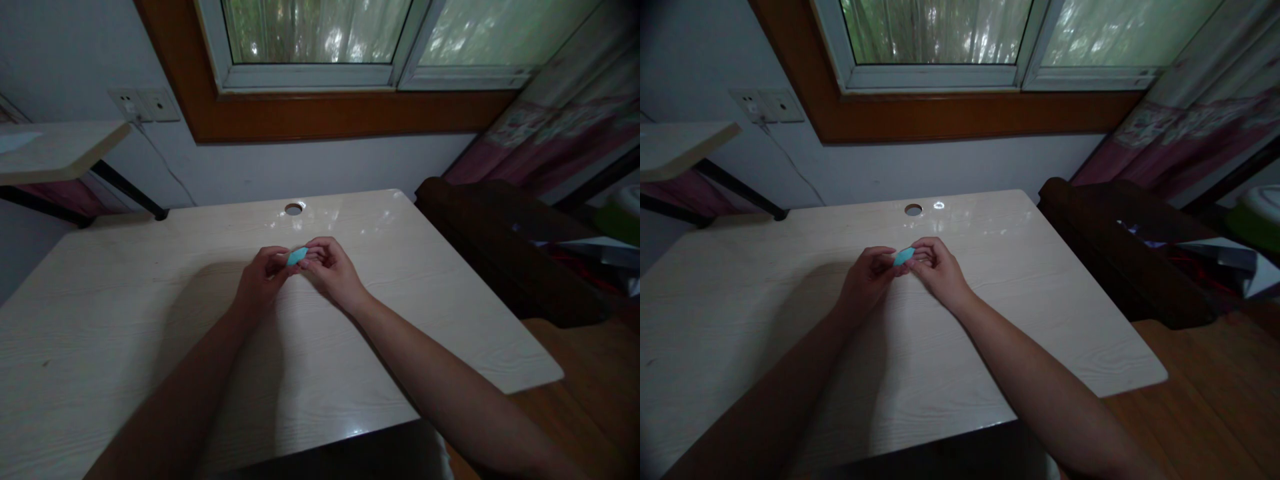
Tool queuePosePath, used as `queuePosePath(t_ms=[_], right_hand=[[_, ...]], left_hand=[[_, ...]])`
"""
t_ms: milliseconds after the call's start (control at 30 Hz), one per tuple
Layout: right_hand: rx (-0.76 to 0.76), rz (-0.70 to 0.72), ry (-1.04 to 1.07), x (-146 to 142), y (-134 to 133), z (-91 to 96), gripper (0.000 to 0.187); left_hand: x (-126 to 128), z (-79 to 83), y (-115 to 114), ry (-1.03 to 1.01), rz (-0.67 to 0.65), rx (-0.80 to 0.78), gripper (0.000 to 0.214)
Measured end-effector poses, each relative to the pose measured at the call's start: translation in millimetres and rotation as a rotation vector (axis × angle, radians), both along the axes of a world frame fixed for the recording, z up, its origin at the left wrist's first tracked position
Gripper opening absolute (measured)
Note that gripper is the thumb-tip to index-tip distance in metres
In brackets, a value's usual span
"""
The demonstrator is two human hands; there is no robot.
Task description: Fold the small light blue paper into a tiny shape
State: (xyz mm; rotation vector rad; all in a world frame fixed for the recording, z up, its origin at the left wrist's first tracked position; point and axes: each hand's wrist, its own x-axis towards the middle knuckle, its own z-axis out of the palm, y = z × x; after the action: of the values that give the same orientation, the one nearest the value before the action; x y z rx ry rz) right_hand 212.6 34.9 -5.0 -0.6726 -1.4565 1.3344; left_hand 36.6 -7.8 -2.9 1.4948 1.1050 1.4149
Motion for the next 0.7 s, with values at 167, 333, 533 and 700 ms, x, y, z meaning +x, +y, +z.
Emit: queuePosePath(t_ms=[167,333,533,700], right_hand=[[-0.004,0.033,-0.003,-0.4,-4.4,2.9,0.031],[0.034,0.033,-0.035,-0.1,-4.4,0.9,0.030],[0.129,-0.068,-0.079,3.5,-4.3,3.5,0.018],[0.101,-0.087,-0.105,3.7,-4.3,3.9,0.025]], left_hand=[[1.1,-0.6,-1.0,-0.027,-0.059,-0.029,0.040],[-0.3,-2.1,0.3,-0.048,-0.058,-0.074,0.039],[0.3,-1.6,1.5,-0.126,-0.049,-0.126,0.037],[-0.2,-3.9,1.6,-0.049,-0.016,-0.121,0.035]])
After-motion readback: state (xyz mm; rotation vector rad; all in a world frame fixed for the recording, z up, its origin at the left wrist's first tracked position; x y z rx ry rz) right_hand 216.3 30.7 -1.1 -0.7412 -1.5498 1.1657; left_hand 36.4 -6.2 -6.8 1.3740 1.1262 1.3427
